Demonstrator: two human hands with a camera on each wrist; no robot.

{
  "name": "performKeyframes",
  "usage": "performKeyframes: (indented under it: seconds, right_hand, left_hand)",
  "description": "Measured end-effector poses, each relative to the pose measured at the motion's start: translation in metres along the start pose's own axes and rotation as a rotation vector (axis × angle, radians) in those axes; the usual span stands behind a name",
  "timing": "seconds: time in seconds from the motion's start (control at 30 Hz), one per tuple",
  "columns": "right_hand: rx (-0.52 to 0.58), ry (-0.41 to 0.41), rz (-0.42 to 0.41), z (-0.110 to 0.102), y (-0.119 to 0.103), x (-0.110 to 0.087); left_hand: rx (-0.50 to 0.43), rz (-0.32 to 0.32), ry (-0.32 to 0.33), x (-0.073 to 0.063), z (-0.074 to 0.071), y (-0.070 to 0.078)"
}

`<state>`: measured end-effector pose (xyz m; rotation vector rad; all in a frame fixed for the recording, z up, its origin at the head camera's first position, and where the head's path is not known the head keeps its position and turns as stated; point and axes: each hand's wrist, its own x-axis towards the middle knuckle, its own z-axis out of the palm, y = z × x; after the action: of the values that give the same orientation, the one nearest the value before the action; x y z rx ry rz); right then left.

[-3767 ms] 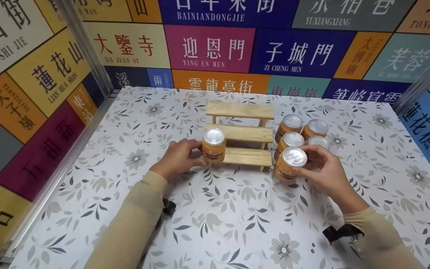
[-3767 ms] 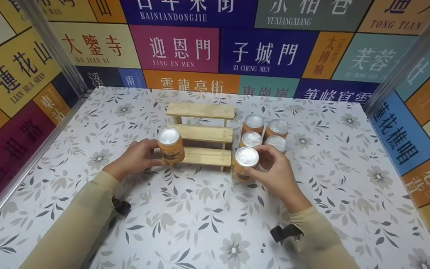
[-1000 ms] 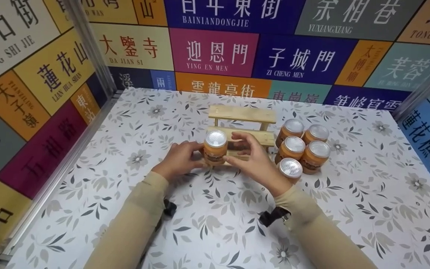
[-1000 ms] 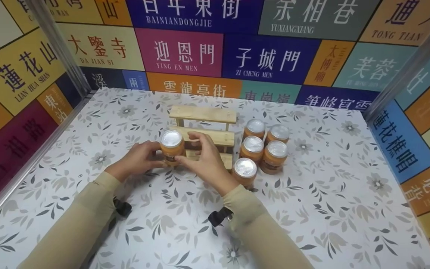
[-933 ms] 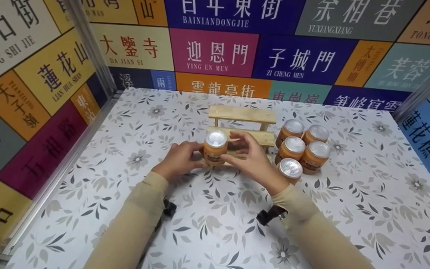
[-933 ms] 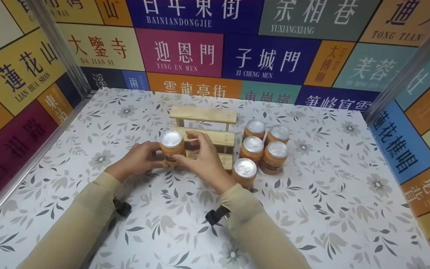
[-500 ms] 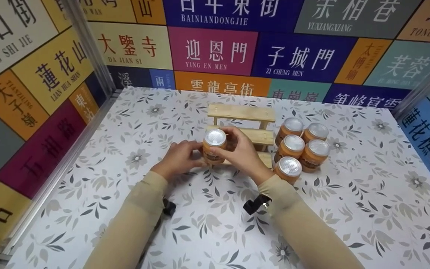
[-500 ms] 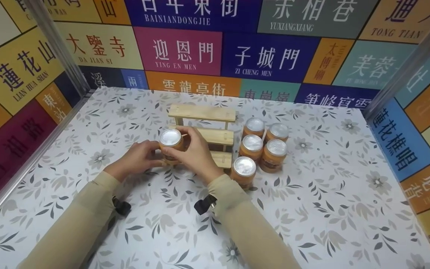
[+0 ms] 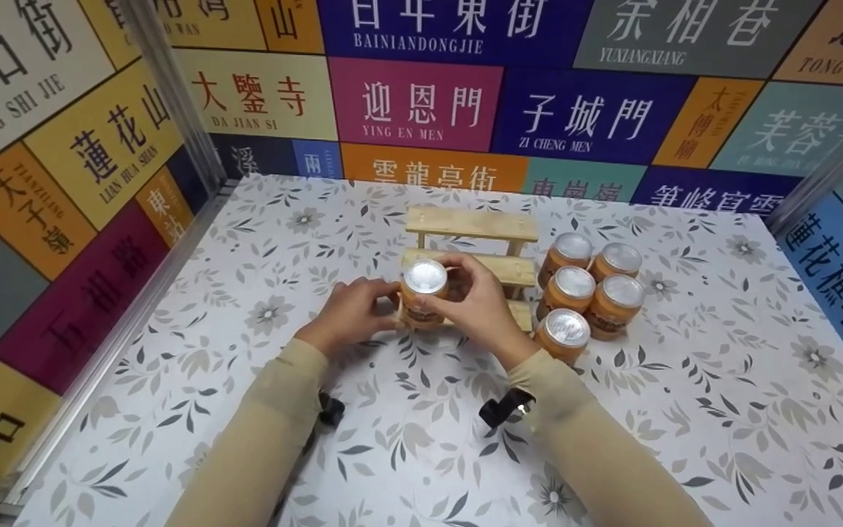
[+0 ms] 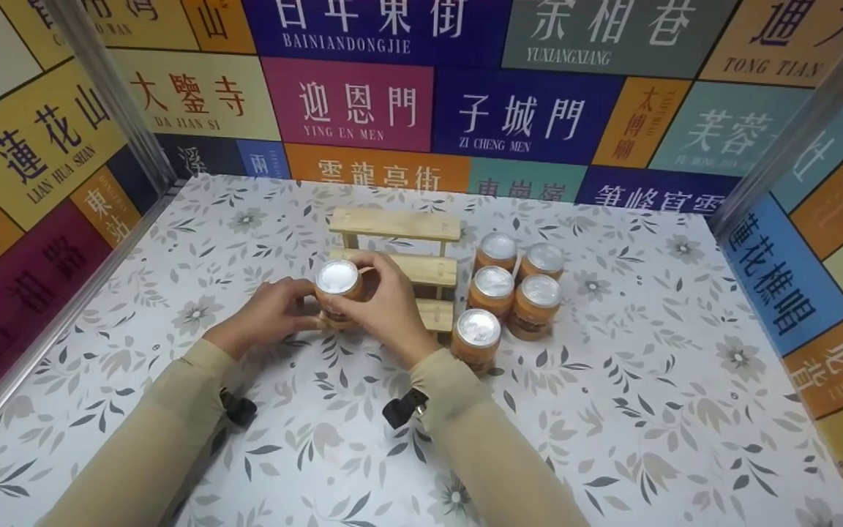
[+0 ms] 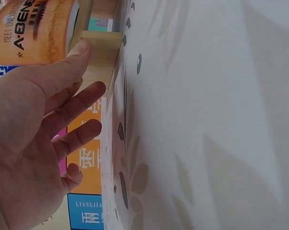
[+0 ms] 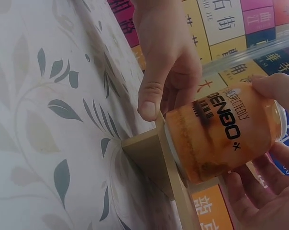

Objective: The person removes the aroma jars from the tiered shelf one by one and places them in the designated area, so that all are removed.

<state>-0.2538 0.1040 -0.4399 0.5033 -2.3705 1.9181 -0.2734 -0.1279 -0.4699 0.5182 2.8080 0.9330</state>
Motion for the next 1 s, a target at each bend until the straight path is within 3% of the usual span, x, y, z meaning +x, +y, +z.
performKeyframes:
  seconds: [0.27, 0.7, 0.87, 1.0]
  right_hand:
    - [-0.009, -0.005, 0.0, -0.014, -0.003, -0.014]
    - [-0.063, -0.031, 0.02, -0.046, -0.018, -0.032]
    - [-0.049, -0.042, 0.048, -0.058, -0.025, -0.036]
    - [-0.085, -0.034, 0.021, -0.068, -0.029, -0.043]
  left_hand:
    - [0.018, 0.046, 0.018, -0.002, 0.001, -0.002]
    - [-0.011, 0.015, 0.012, 0.0, -0.001, 0.0]
    - [-0.017, 0.024, 0.01, 0.001, 0.0, 0.001]
    - [0.005, 0.042, 0.008, 0.0, 0.001, 0.0]
